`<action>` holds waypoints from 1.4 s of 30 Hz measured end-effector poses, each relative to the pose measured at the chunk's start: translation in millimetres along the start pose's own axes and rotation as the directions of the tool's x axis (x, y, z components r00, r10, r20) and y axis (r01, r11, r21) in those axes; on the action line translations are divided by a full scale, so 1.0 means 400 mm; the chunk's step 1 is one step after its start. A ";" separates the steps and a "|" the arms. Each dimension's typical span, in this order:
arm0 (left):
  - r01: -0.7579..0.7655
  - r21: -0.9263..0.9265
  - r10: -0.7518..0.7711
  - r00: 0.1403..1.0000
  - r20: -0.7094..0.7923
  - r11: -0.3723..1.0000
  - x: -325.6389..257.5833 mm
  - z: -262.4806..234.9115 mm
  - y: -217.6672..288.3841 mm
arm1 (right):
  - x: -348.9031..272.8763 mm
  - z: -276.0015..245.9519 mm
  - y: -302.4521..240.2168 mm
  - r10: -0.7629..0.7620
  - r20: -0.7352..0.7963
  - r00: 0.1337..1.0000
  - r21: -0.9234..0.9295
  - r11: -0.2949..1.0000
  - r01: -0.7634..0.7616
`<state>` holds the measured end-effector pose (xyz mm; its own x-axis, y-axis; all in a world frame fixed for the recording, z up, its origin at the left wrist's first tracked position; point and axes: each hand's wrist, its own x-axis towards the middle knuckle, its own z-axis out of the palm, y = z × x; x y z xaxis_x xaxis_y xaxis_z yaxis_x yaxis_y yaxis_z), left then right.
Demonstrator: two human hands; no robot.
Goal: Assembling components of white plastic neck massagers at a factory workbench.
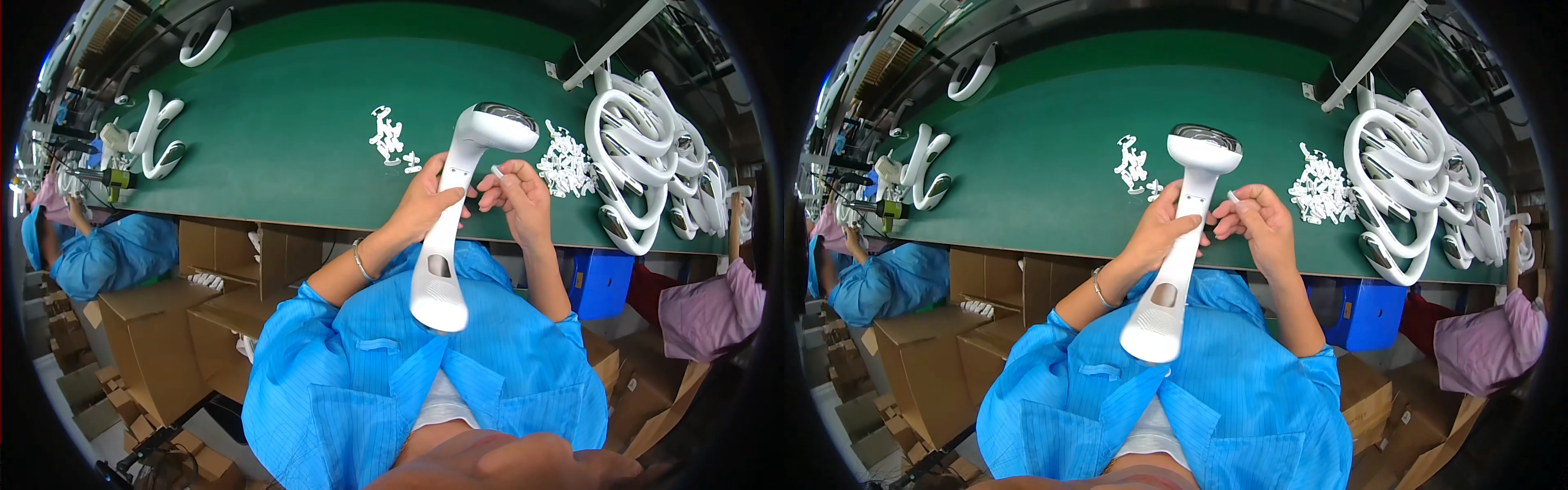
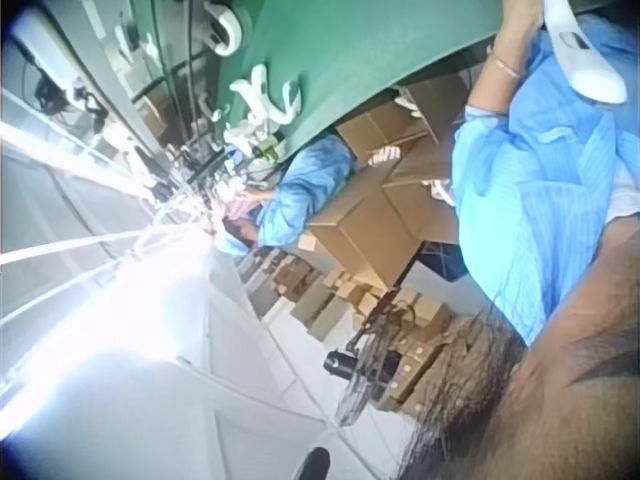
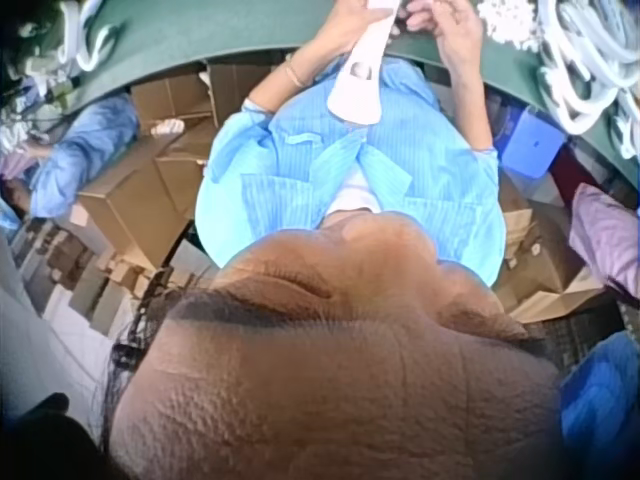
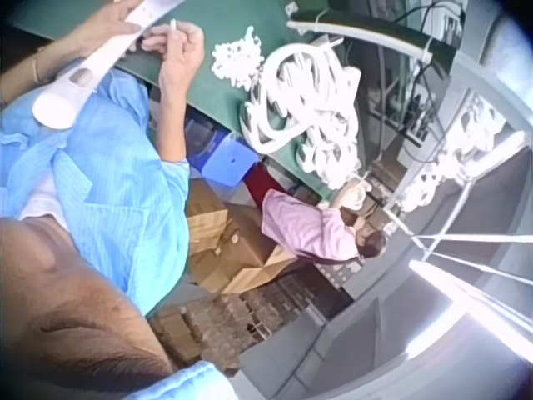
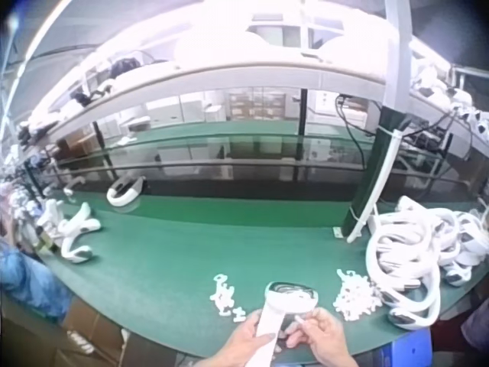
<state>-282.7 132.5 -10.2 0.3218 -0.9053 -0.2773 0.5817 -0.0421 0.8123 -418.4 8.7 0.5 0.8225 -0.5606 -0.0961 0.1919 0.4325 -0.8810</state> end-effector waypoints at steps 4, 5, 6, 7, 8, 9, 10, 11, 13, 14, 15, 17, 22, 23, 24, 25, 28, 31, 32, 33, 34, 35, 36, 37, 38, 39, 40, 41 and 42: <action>0.061 -0.094 -0.060 0.998 0.006 0.994 -0.002 0.014 0.000 | -0.005 0.025 0.013 0.036 -0.007 0.999 0.029 0.999 -0.035; 0.040 -0.075 -0.041 0.999 -0.002 0.996 0.000 0.014 -0.002 | -0.004 0.023 0.025 0.035 -0.006 0.999 0.027 0.999 -0.035; 0.018 -0.056 -0.019 1.000 -0.013 0.998 0.000 0.013 -0.004 | -0.003 0.021 0.041 -0.055 -0.052 0.997 -0.069 0.996 0.052; 0.014 -0.057 -0.015 1.000 -0.016 0.998 0.004 0.012 -0.010 | -0.002 0.023 0.050 -0.149 -0.088 0.985 -0.167 0.977 0.133; -0.016 -0.050 0.014 0.999 -0.045 0.999 0.011 0.008 -0.021 | -0.002 0.030 0.053 -0.149 -0.084 0.985 -0.168 0.977 0.133; -0.045 -0.041 0.042 0.996 -0.073 0.998 0.017 0.006 -0.028 | -0.001 0.039 0.056 -0.134 -0.120 0.984 -0.105 0.987 0.121; -0.048 -0.042 0.045 0.996 -0.072 0.998 0.017 0.006 -0.032 | -0.001 0.045 0.058 -0.116 -0.156 0.981 -0.042 0.993 0.111; -0.037 -0.064 0.035 0.998 -0.044 0.997 0.015 0.007 -0.035 | 0.000 0.049 0.057 -0.118 -0.155 0.981 -0.044 0.993 0.112; -0.008 -0.083 0.008 1.000 0.000 0.997 0.011 0.007 -0.046 | 0.003 0.057 0.056 -0.072 -0.142 0.987 -0.188 0.981 0.044; -0.011 -0.082 0.011 1.000 -0.001 0.997 0.006 0.011 -0.044 | 0.002 0.063 0.052 -0.072 -0.139 0.988 -0.188 0.981 0.045; -0.045 -0.059 0.044 0.999 -0.013 0.997 -0.001 0.019 -0.038 | 0.000 0.070 0.046 -0.116 -0.141 0.983 -0.309 0.949 0.068; -0.078 -0.035 0.078 0.997 -0.024 0.996 -0.012 0.028 -0.032 | -0.002 0.079 0.040 -0.160 -0.136 0.978 -0.425 0.901 0.088; -0.162 0.023 0.162 0.987 0.006 0.986 -0.024 0.021 -0.037 | -0.008 0.086 0.040 -0.249 -0.093 0.964 -0.552 0.819 0.158; -0.162 0.022 0.162 0.987 0.005 0.987 -0.027 0.017 -0.035 | -0.011 0.086 0.042 -0.248 -0.092 0.964 -0.552 0.819 0.157; -0.159 -0.042 0.160 0.987 0.028 0.986 -0.029 0.011 -0.031 | -0.015 0.086 0.044 -0.209 -0.106 0.972 -0.518 0.846 0.126; -0.154 -0.106 0.160 0.986 0.051 0.982 -0.030 0.009 -0.029 | -0.018 0.086 0.046 -0.170 -0.119 0.978 -0.482 0.871 0.093; -0.319 -0.004 0.318 0.946 0.068 0.948 -0.027 0.003 -0.038 | -0.018 0.053 0.085 -0.314 -0.109 0.943 -0.599 0.778 0.190; -0.384 0.124 0.380 0.923 0.057 0.915 -0.038 0.010 -0.032 | -0.028 0.039 0.110 -0.308 -0.174 0.935 -0.513 0.839 0.181; -0.394 0.162 0.392 0.919 0.046 0.905 -0.041 0.010 -0.032 | -0.027 0.051 0.095 -0.355 -0.115 0.928 -0.601 0.769 0.219; -0.422 0.141 0.422 0.906 0.029 0.896 -0.041 0.014 -0.037 | -0.026 0.067 0.077 -0.354 -0.097 0.930 -0.507 0.822 0.260; -0.420 0.142 0.421 0.907 0.030 0.896 -0.045 0.016 -0.035 | -0.025 0.053 0.066 -0.349 0.000 0.937 -0.625 0.731 0.272; -0.468 0.259 0.474 0.879 0.044 0.845 -0.050 0.017 -0.028 | -0.034 0.066 0.048 -0.313 0.017 0.950 -0.610 0.749 0.258; -0.507 0.371 0.522 0.850 0.068 0.778 -0.053 0.019 -0.025 | -0.043 0.082 0.028 -0.278 0.032 0.960 -0.595 0.766 0.242; -0.503 0.363 0.520 0.852 0.058 0.784 -0.051 0.020 -0.029 | -0.041 0.091 0.025 -0.316 0.026 0.949 -0.636 0.727 0.259; -0.501 0.364 0.517 0.854 0.062 0.785 -0.048 0.018 -0.034 | -0.040 0.080 0.030 -0.317 0.021 0.948 -0.635 0.729 0.258; -0.491 0.335 0.503 0.862 0.058 0.804 -0.046 0.017 -0.039 | -0.037 0.067 0.034 -0.321 0.079 0.944 -0.681 0.674 0.287; -0.481 0.306 0.489 0.870 0.053 0.822 -0.045 0.019 -0.039 | -0.035 0.065 0.030 -0.321 0.137 0.937 -0.721 0.616 0.316; -0.502 0.354 0.516 0.854 0.061 0.789 -0.047 0.024 -0.035 | -0.039 0.077 0.022 -0.388 0.108 0.915 -0.528 0.758 0.384; -0.501 0.356 0.515 0.855 0.061 0.789 -0.044 0.026 -0.034 | -0.030 0.073 0.012 -0.363 0.114 0.925 -0.480 0.795 0.371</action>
<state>-304.0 144.7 -11.0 0.5291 -0.8214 0.2128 0.0318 0.2698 0.9624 -411.9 38.0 11.0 0.7523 -0.5946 0.2836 0.2009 -0.2030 -0.9584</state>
